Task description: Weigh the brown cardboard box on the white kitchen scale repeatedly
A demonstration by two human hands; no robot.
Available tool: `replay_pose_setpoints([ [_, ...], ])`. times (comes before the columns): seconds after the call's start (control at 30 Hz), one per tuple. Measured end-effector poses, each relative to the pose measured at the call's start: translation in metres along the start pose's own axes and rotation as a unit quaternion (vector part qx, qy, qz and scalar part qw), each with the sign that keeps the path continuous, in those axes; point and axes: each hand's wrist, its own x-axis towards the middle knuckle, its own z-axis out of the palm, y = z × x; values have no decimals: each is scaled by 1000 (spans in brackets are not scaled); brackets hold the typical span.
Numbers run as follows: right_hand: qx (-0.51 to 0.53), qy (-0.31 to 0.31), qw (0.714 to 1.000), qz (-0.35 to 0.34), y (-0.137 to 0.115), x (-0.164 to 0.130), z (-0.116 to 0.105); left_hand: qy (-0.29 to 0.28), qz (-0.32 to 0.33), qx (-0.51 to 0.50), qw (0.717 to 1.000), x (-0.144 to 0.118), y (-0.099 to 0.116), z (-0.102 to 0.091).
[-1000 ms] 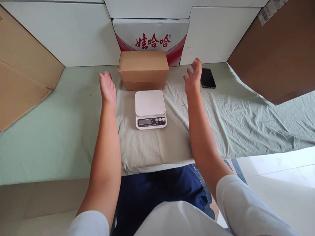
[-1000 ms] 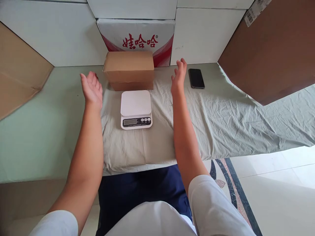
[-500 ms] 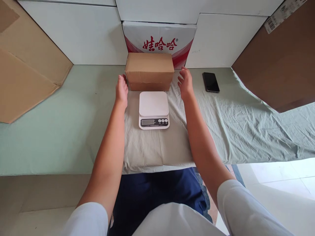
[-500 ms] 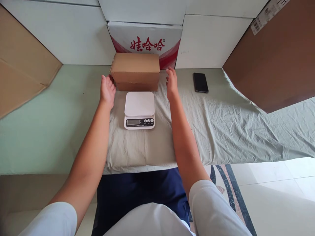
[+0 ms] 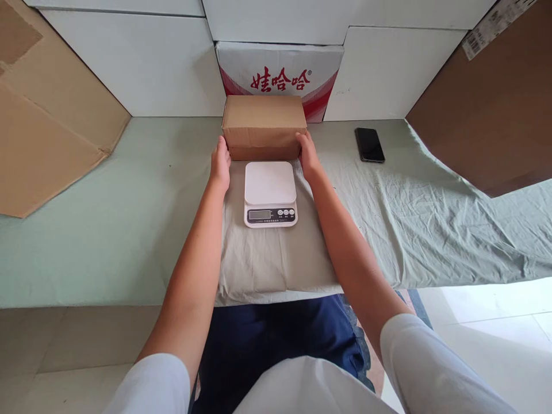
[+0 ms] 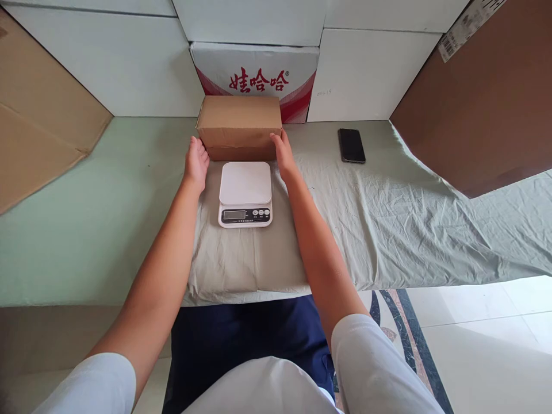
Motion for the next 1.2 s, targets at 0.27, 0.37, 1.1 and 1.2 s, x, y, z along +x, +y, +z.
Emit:
replay_pose_setpoints([
  [0.27, 23, 9, 1000, 11, -20, -14, 6, -11, 16, -15, 1000, 0, -5, 4],
  [0.37, 18, 8, 1000, 5, -25, -12, 5, -13, 19, -11, 1000, 0, -7, 4],
  [1.1, -111, -89, 979, -145, -103, -34, 1, -75, 174, 6, 982, -16, 43, -37],
  [1.2, -139, -108, 970, -168, -108, -64, -7, -128, 222, 16, 967, -53, 52, -48],
])
